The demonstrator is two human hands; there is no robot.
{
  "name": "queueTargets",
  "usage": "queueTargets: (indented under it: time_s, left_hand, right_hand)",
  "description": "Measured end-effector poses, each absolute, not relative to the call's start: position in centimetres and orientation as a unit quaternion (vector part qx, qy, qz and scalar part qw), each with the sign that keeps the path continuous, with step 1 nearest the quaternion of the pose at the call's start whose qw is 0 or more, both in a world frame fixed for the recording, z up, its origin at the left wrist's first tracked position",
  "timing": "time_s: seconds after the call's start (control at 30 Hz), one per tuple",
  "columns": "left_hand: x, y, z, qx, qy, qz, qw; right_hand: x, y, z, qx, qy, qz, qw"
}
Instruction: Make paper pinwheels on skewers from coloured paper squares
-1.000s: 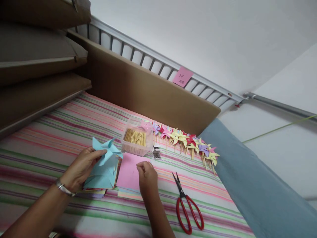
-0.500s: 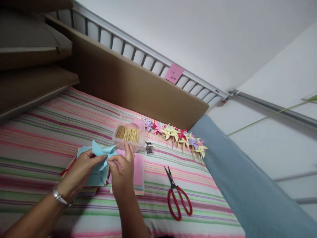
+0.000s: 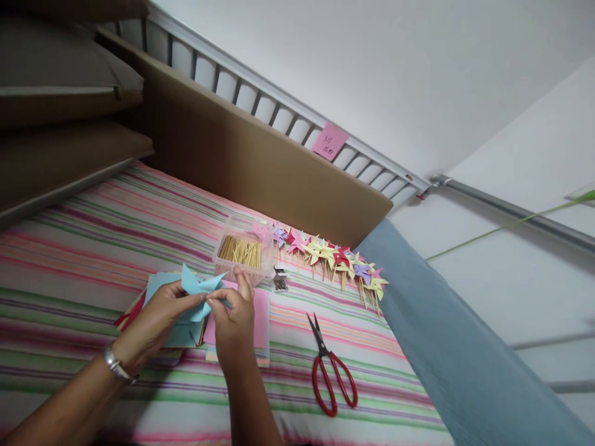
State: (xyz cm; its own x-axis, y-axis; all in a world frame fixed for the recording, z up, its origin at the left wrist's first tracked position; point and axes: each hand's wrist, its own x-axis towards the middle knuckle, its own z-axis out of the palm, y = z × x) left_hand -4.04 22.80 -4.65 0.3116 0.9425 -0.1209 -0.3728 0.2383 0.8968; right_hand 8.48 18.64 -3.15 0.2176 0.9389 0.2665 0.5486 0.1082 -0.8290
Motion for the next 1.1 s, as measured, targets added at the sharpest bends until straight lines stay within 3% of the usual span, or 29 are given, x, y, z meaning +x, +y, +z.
queueTargets:
  time_s: [1.1]
  left_hand:
    - [-3.79, 21.99, -3.95, 0.380, 0.363, 0.440, 0.728]
  right_hand:
    - [8.69, 18.32, -3.45, -0.645, -0.550, 0.236, 0.476]
